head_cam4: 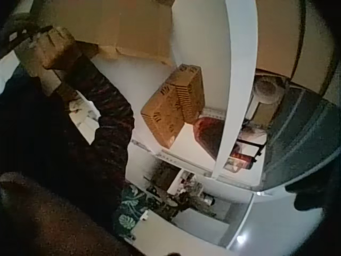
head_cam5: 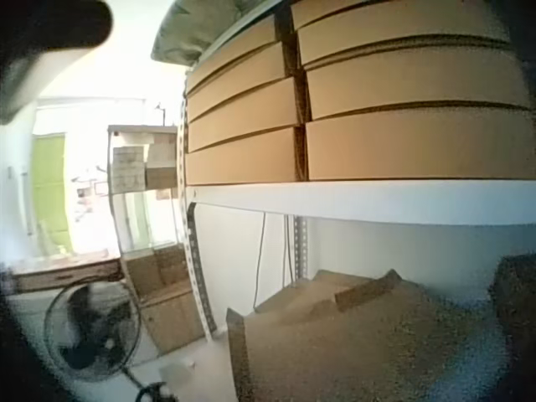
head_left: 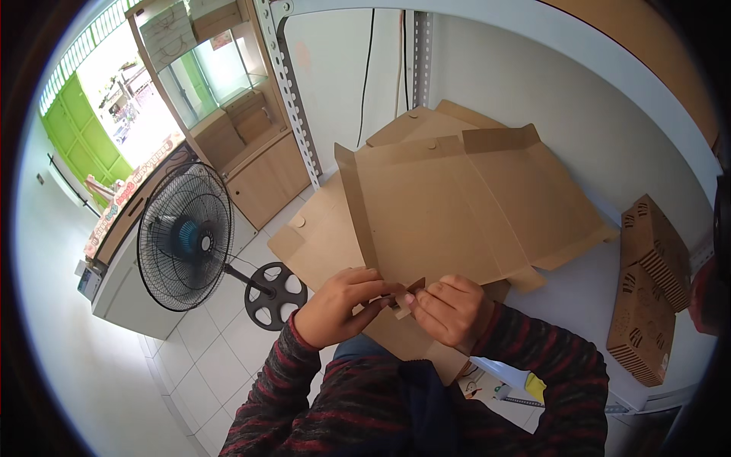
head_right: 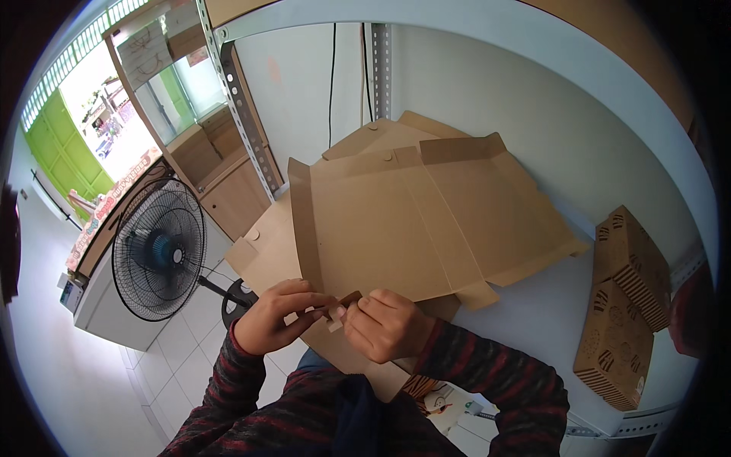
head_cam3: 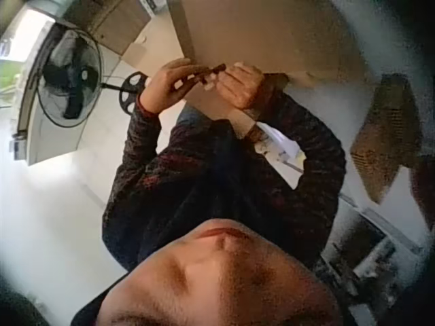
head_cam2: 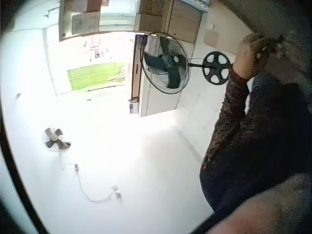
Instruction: The person assembles flat-packed cardboard boxes by folding the sides and tucking the tabs into slots. They handle multiple boxes one at a time, completing the assembly of each before moving to the next.
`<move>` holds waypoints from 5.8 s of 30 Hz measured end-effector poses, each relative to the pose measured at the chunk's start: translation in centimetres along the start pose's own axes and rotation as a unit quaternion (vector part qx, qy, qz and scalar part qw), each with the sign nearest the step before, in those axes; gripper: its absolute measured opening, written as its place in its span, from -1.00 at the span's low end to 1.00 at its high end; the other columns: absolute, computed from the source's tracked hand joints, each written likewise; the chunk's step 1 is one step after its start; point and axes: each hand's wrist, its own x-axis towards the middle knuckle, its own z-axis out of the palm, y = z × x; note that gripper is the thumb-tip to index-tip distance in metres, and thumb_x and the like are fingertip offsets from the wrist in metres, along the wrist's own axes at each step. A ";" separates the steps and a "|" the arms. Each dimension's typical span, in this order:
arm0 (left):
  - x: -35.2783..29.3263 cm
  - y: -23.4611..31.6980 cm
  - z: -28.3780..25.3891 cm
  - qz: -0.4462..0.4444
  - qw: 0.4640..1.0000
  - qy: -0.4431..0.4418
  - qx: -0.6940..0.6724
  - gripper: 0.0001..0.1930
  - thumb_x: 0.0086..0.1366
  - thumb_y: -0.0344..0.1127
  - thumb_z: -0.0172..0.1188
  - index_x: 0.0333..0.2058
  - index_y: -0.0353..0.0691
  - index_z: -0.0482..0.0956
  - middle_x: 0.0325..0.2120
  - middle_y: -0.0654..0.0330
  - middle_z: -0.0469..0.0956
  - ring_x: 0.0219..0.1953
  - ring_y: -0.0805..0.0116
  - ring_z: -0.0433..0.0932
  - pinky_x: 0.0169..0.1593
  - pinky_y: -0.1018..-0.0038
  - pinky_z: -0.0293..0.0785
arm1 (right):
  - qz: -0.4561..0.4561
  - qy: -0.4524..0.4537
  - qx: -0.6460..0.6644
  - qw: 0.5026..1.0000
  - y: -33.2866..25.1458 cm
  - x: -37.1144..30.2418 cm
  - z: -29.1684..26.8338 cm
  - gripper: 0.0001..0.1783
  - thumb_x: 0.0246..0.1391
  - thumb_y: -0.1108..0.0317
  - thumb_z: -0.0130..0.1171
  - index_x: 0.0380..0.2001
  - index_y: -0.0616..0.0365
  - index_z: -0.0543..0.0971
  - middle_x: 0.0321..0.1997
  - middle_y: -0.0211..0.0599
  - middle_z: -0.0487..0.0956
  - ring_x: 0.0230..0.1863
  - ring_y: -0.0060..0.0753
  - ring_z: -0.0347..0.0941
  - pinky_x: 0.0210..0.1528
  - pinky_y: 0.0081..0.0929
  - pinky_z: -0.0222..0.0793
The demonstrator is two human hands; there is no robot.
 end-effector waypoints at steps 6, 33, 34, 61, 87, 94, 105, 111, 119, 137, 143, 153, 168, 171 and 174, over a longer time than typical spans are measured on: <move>-0.1 0.1 0.7 0.003 1.000 0.019 0.004 -0.71 0.09 -0.60 0.17 -0.17 -0.31 0.58 -0.44 0.10 0.50 -0.39 0.12 0.47 -0.28 0.32 0.39 | -0.021 0.013 -0.004 1.000 0.0 -0.1 0.2 -0.85 -0.11 0.53 0.20 -0.66 0.14 0.49 -0.62 -0.46 0.42 -0.53 -0.54 0.38 -0.44 -0.55 0.27; -0.6 1.5 2.0 -0.062 0.996 0.048 -0.053 -0.72 0.13 -0.65 0.10 -0.17 -0.32 0.57 -0.41 0.10 0.50 -0.36 0.17 0.52 -0.29 0.39 0.43 | -0.050 -0.028 -0.004 0.998 -0.3 -0.8 -0.5 -0.84 -0.18 0.49 0.20 -0.69 0.05 0.45 -0.56 -0.50 0.44 -0.50 -0.57 0.37 -0.36 -0.55 0.26; -0.5 1.7 2.0 -0.064 0.995 0.052 -0.058 -0.73 0.13 -0.66 0.11 -0.17 -0.32 0.58 -0.42 0.12 0.51 -0.37 0.20 0.52 -0.30 0.41 0.43 | -0.046 -0.003 -0.001 0.999 -0.2 -0.8 -0.1 -0.82 -0.21 0.47 0.20 -0.73 0.04 0.41 -0.60 -0.51 0.39 -0.54 -0.57 0.33 -0.41 -0.56 0.21; -1.5 1.2 1.9 -0.096 0.995 0.029 -0.026 -0.69 0.14 -0.47 0.23 -0.09 -0.29 0.55 -0.45 0.10 0.50 -0.46 0.18 0.49 -0.36 0.39 0.43 | 0.066 -0.049 0.073 0.994 0.1 -0.4 0.2 -0.89 -0.20 0.44 0.25 -0.50 0.15 0.56 -0.47 -0.41 0.51 -0.42 -0.44 0.46 -0.32 -0.43 0.33; -1.1 -0.1 4.2 -0.056 0.979 0.143 0.133 -0.85 -0.04 -0.40 0.37 -0.43 -0.13 0.64 -0.17 0.16 0.45 -0.18 0.17 0.34 -0.08 0.31 0.32 | 0.209 -0.177 0.275 0.922 1.7 0.7 -0.6 -0.84 -0.02 0.31 0.23 -0.55 0.12 0.51 -0.52 -0.35 0.45 -0.41 -0.26 0.42 -0.27 -0.32 0.27; -1.2 -1.0 5.0 -0.061 0.969 0.172 0.167 -0.80 -0.06 -0.39 0.39 -0.39 -0.13 0.63 -0.12 0.10 0.40 -0.05 0.07 0.25 0.08 0.24 0.22 | 0.221 -0.186 0.254 0.923 1.9 0.9 -0.8 -0.87 -0.05 0.33 0.24 -0.53 0.13 0.54 -0.53 -0.34 0.47 -0.41 -0.27 0.43 -0.26 -0.31 0.27; -2.4 -1.8 7.6 -0.049 0.966 0.245 0.069 -0.70 -0.04 -0.46 0.35 -0.28 -0.27 0.53 -0.46 0.14 0.39 -0.38 0.16 0.40 -0.24 0.33 0.36 | 0.239 -0.167 0.247 0.924 1.0 1.2 -1.3 -0.90 -0.13 0.40 0.25 -0.53 0.13 0.53 -0.53 -0.33 0.44 -0.41 -0.26 0.41 -0.30 -0.33 0.27; -1.9 -2.0 6.3 0.034 0.980 0.168 0.097 -0.79 -0.04 -0.54 0.28 -0.37 -0.29 0.50 -0.51 0.11 0.41 -0.42 0.12 0.40 -0.34 0.30 0.34 | 0.204 -0.163 0.243 0.934 0.9 0.8 -0.7 -0.91 -0.11 0.42 0.22 -0.57 0.12 0.50 -0.55 -0.36 0.43 -0.43 -0.29 0.40 -0.32 -0.34 0.27; -1.8 -1.3 5.1 -0.001 0.976 0.179 0.124 -0.78 -0.07 -0.45 0.30 -0.38 -0.23 0.52 -0.48 0.14 0.37 -0.40 0.16 0.37 -0.32 0.31 0.29 | 0.239 -0.087 0.159 0.954 1.2 1.8 -1.5 -0.80 -0.05 0.31 0.27 -0.34 0.14 0.60 -0.32 -0.24 0.54 -0.23 -0.19 0.47 -0.16 -0.32 0.33; 4.0 -7.4 -2.9 -0.022 0.942 0.280 0.183 -0.64 0.04 -0.31 0.35 -0.17 -0.25 0.51 -0.19 0.03 0.48 -0.12 0.00 0.47 -0.06 0.26 0.40 | 0.524 -0.148 0.021 0.838 2.3 -2.2 -11.4 -0.39 -0.28 0.33 0.48 -0.05 0.20 0.54 -0.06 -0.20 0.54 -0.33 -0.45 0.47 -0.41 -0.55 0.42; 8.7 -13.2 -4.6 -0.264 0.928 0.152 0.216 -0.54 0.28 -0.16 0.16 0.00 -0.38 0.33 -0.30 -0.07 0.57 -0.30 -0.01 0.60 -0.21 0.24 0.52 | 0.719 -0.116 -0.119 0.675 8.6 -12.4 -17.8 -0.34 0.19 0.01 0.12 0.18 0.29 0.33 0.07 0.06 0.44 0.10 -0.17 0.35 0.12 -0.37 0.24; 11.4 -18.7 -5.0 -0.207 0.976 0.072 0.005 -0.15 0.31 -0.12 0.15 0.32 -0.36 -0.19 -0.11 -0.21 0.51 -0.04 0.04 0.55 0.04 0.31 0.46 | 0.635 -0.132 -0.061 0.759 9.0 -14.3 -14.4 -0.64 0.18 0.16 0.17 -0.30 0.33 0.51 -0.37 -0.16 0.55 -0.31 -0.28 0.47 -0.17 -0.36 0.36; 12.8 -13.4 -4.0 -0.275 0.879 0.160 -0.354 0.07 -0.09 0.02 0.46 0.22 -0.54 0.07 0.00 -0.06 0.42 0.01 0.19 0.45 0.13 0.43 0.33 | 0.367 0.107 -0.212 0.899 8.3 -14.9 -14.0 -0.73 0.17 0.47 0.01 -0.13 0.41 0.56 -0.15 -0.01 0.62 -0.11 -0.14 0.57 0.01 -0.32 0.43; 11.7 -13.2 -3.6 -0.217 0.850 0.241 -0.416 -0.25 0.01 -0.21 0.38 0.09 -0.48 0.23 -0.06 0.01 0.44 -0.04 0.26 0.48 0.05 0.41 0.42 | 0.365 0.123 -0.236 0.892 10.4 -13.7 -13.9 -0.71 0.22 0.43 0.01 -0.10 0.42 0.55 -0.12 -0.04 0.62 -0.08 -0.13 0.56 0.04 -0.31 0.42; 9.1 -11.0 -3.3 -0.171 0.778 0.322 -0.512 -0.40 0.10 -0.30 0.30 0.05 -0.42 0.24 -0.06 0.02 0.43 -0.08 0.29 0.51 -0.05 0.38 0.50 | 0.425 0.136 -0.199 0.873 13.9 -14.5 -14.2 -0.64 0.27 0.33 0.02 0.01 0.40 0.49 0.02 -0.04 0.55 0.06 -0.14 0.47 0.14 -0.32 0.33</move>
